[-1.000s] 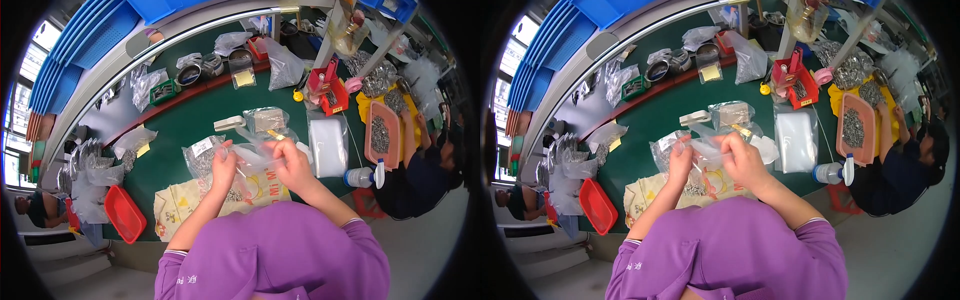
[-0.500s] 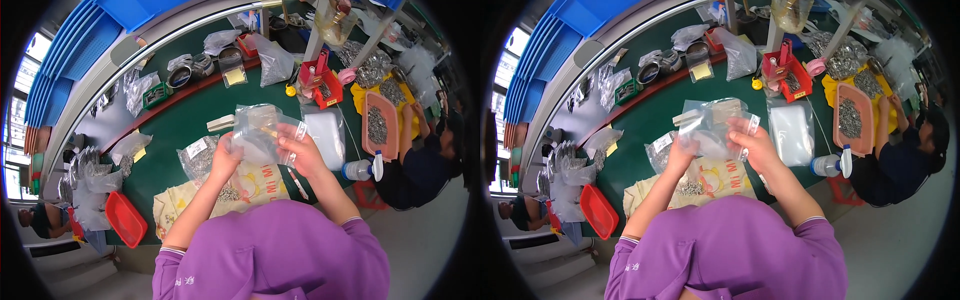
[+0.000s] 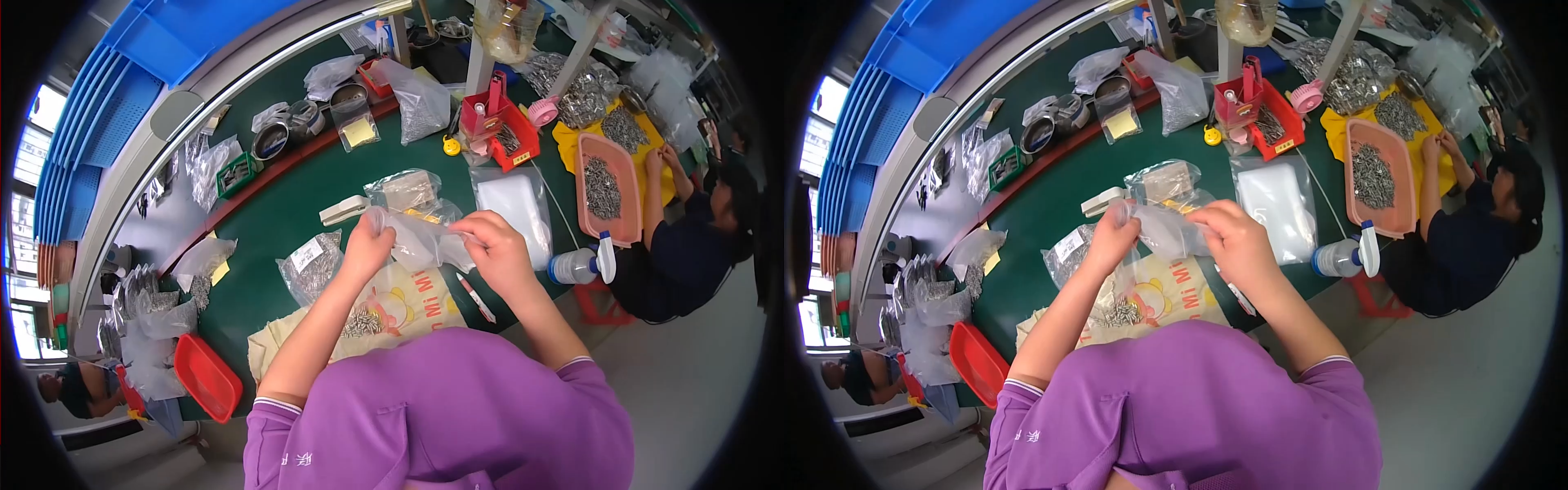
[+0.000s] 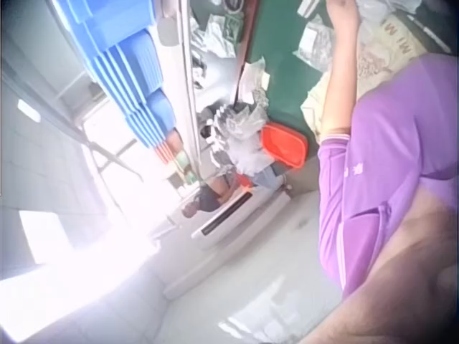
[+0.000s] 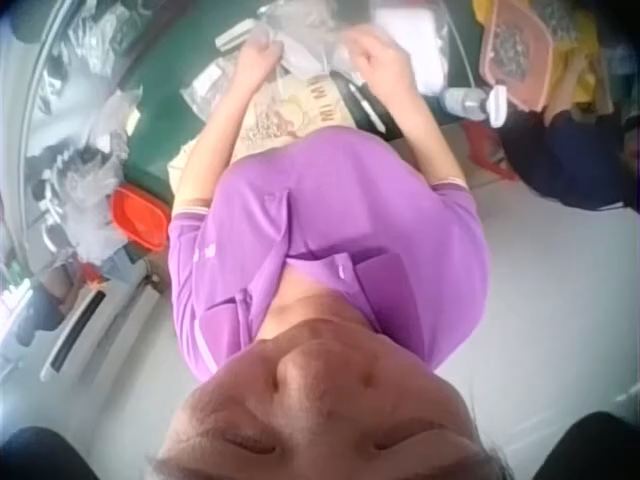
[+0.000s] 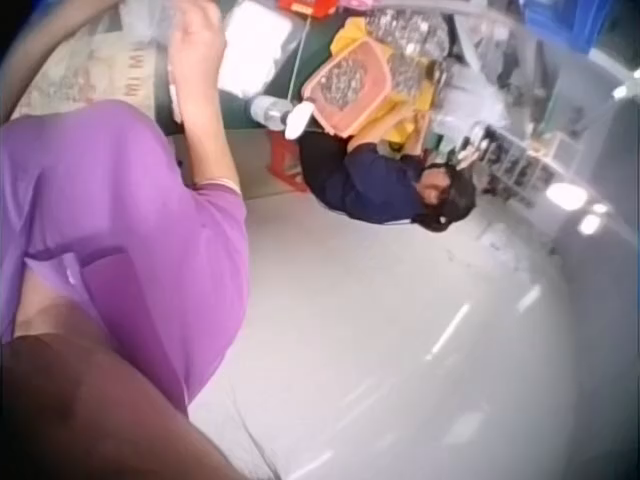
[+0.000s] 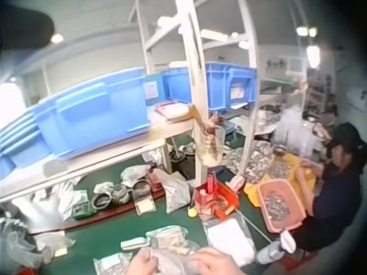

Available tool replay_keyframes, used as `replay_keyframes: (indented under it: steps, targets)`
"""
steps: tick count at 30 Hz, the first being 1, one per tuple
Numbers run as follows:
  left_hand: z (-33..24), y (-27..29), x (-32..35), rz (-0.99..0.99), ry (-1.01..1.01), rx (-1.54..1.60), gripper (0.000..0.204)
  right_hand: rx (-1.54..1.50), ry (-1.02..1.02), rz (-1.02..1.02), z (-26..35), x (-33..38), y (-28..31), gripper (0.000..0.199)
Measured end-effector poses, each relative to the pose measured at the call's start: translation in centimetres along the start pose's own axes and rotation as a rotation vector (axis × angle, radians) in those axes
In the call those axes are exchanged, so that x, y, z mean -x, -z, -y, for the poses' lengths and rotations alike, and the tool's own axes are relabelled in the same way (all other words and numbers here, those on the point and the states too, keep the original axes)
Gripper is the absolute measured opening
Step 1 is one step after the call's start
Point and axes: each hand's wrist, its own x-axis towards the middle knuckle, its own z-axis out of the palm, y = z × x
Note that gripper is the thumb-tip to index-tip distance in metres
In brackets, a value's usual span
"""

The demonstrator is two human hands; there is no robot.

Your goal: Sorting small metal pins and placing them into plastic bags for packaging, then labeling the bags with a pen.

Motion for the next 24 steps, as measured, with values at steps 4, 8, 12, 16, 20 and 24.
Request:
replay_keyframes:
  steps: [4, 8, 12, 16, 20, 24]
  targets:
    - [0.3, -0.4, -0.5, -0.019, -0.009, -0.034, 0.044, 0.082, 0.098, 0.061, -0.4, -0.2, -0.8, 0.029]
    - [-1.2, -0.9, 0.3, -0.033, -0.013, -0.073, 0.048, 0.204, -0.005, 0.235, 0.0, -2.2, -2.8, 0.033]
    - [-0.9, -0.4, 0.5, -0.047, -0.035, -0.095, 0.05, 0.065, 0.018, 0.242, 0.0, -3.1, -5.2, 0.045]
    - [-1.2, 0.7, 1.1, -0.092, 0.05, 0.012, 0.05, 0.142, 0.052, 0.124, 0.3, -2.7, -3.9, 0.037]
    - [-1.2, 0.7, 1.1, -0.131, 0.013, 0.198, 0.049, 0.253, 0.224, 0.215, -0.9, -1.1, -3.9, 0.026]
    - [-0.5, 2.1, 1.3, -0.13, 0.093, 0.297, 0.05, 0.389, 0.233, 0.327, -2.4, -1.1, -5.9, 0.033]
